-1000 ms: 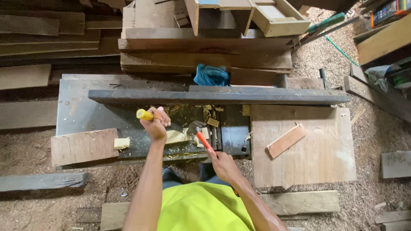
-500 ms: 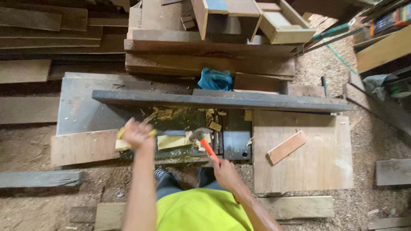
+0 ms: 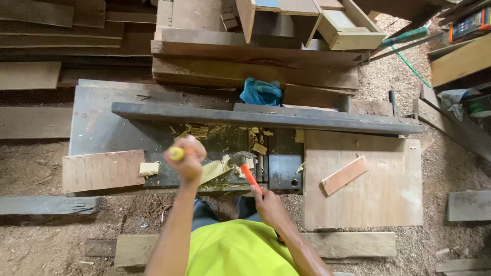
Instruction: The person uses a chisel and hammer to carve a small wooden block on a workbench. They repeatedly strike the chisel to remove wood chips, occasionally repositioning the block and clearing debris.
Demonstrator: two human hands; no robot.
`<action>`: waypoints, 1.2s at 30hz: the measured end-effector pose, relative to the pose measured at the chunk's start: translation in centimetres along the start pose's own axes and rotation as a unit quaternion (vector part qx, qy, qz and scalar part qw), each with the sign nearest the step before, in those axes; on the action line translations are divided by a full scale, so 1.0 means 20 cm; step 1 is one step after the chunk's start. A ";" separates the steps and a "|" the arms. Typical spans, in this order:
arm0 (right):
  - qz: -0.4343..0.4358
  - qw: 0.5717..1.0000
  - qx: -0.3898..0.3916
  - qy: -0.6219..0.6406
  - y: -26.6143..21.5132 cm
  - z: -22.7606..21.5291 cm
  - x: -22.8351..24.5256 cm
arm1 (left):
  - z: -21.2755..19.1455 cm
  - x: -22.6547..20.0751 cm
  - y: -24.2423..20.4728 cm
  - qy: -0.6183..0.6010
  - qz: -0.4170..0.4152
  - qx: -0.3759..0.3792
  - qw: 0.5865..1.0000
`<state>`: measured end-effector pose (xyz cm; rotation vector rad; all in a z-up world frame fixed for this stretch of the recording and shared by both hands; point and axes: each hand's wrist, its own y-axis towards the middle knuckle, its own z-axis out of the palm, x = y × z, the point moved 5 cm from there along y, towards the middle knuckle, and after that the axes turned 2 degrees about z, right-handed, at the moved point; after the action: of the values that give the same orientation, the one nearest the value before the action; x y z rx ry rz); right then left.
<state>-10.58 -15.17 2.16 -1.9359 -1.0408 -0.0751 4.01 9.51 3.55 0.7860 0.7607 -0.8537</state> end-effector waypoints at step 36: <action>0.019 0.999 0.045 0.003 0.04 -0.01 -0.02 | 0.30 -0.02 -0.19 0.301 0.070 -0.045 0.950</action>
<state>-10.18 -15.81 1.64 -1.8713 -0.9876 -0.0124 2.06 3.06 5.76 1.0202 1.2553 -0.4409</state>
